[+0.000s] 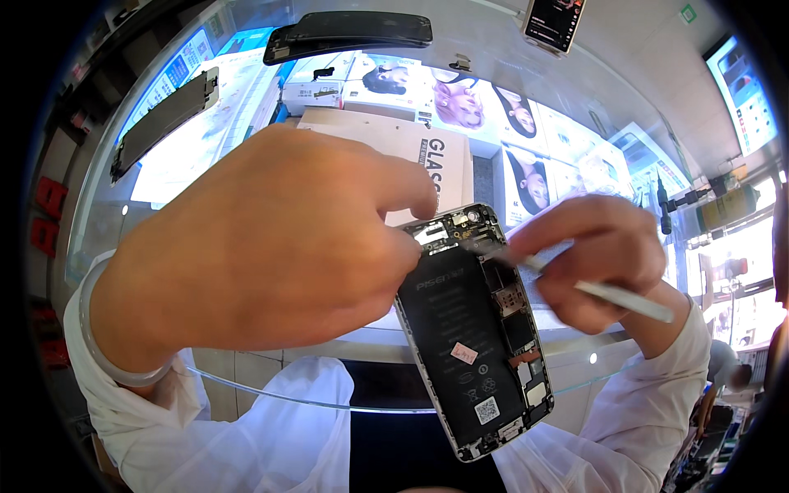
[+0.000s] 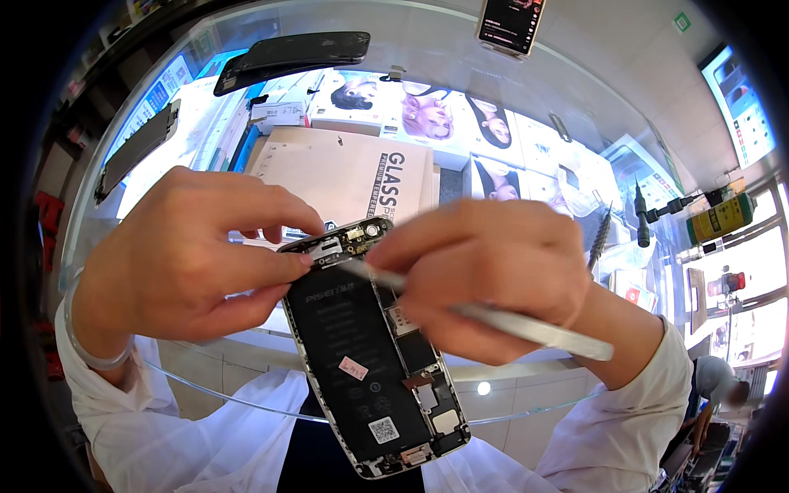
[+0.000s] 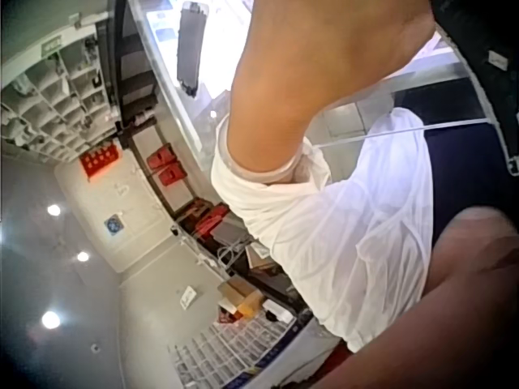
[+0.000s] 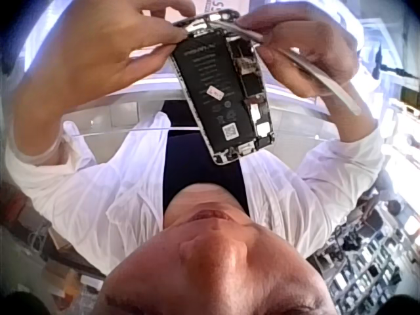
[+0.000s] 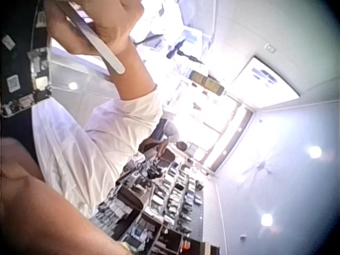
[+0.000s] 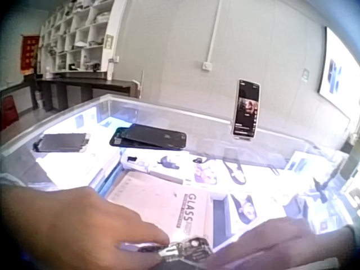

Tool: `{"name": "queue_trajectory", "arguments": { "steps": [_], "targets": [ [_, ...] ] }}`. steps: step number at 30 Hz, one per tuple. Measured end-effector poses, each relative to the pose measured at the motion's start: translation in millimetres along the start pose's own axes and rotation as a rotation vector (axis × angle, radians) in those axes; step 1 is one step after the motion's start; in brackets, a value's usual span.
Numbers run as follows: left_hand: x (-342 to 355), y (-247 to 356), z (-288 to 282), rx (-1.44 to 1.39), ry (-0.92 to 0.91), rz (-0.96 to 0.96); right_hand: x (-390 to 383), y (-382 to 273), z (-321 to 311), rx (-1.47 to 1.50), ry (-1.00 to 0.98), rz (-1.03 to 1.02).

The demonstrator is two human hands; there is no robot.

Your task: The person repairs a smartphone by disconnecting and reconnecting internal flex cables and handling components with tweezers.

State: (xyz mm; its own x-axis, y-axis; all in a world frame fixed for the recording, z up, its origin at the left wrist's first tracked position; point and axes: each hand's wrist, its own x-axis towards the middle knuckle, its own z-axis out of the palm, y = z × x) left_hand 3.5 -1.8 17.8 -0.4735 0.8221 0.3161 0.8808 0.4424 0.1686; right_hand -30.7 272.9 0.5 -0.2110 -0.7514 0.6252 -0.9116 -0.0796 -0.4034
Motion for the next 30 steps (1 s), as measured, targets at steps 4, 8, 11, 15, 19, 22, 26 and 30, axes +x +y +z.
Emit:
{"name": "queue_trajectory", "arguments": {
  "steps": [4, 8, 11, 15, 19, 22, 26, 30],
  "targets": [
    [0.4, 1.3, 0.9, 0.028, -0.014, -0.005, 1.1, 4.1, -2.3, -0.212, 0.062, 0.016],
    [1.7, 1.2, 2.5, 0.007, 0.015, 0.008, -1.5, 0.2, 4.7, -0.433, -0.064, 0.074],
    [1.7, 1.0, 3.0, -0.037, 0.021, -0.015, -1.5, -3.0, 7.3, -0.452, -0.092, 0.150],
    [2.4, 1.0, 3.4, 0.000, 0.025, -0.007, 0.5, -3.3, 6.9, -0.443, -0.123, 0.133],
    [4.3, 4.4, 4.2, 0.039, 0.039, -0.005, -0.2, -5.2, 10.4, -0.464, -0.125, 0.119],
    [6.2, 8.3, 7.4, -0.004, 0.004, -0.025, -1.0, -5.7, 12.4, -0.437, -0.100, 0.147],
    [6.4, 9.0, 7.7, -0.052, -0.002, -0.041, -0.5, -0.6, 11.9, -0.440, -0.049, 0.123],
    [5.6, 9.2, 8.5, -0.100, -0.001, -0.061, -1.5, -0.7, 11.4, -0.416, -0.019, 0.192]
  ]
}}
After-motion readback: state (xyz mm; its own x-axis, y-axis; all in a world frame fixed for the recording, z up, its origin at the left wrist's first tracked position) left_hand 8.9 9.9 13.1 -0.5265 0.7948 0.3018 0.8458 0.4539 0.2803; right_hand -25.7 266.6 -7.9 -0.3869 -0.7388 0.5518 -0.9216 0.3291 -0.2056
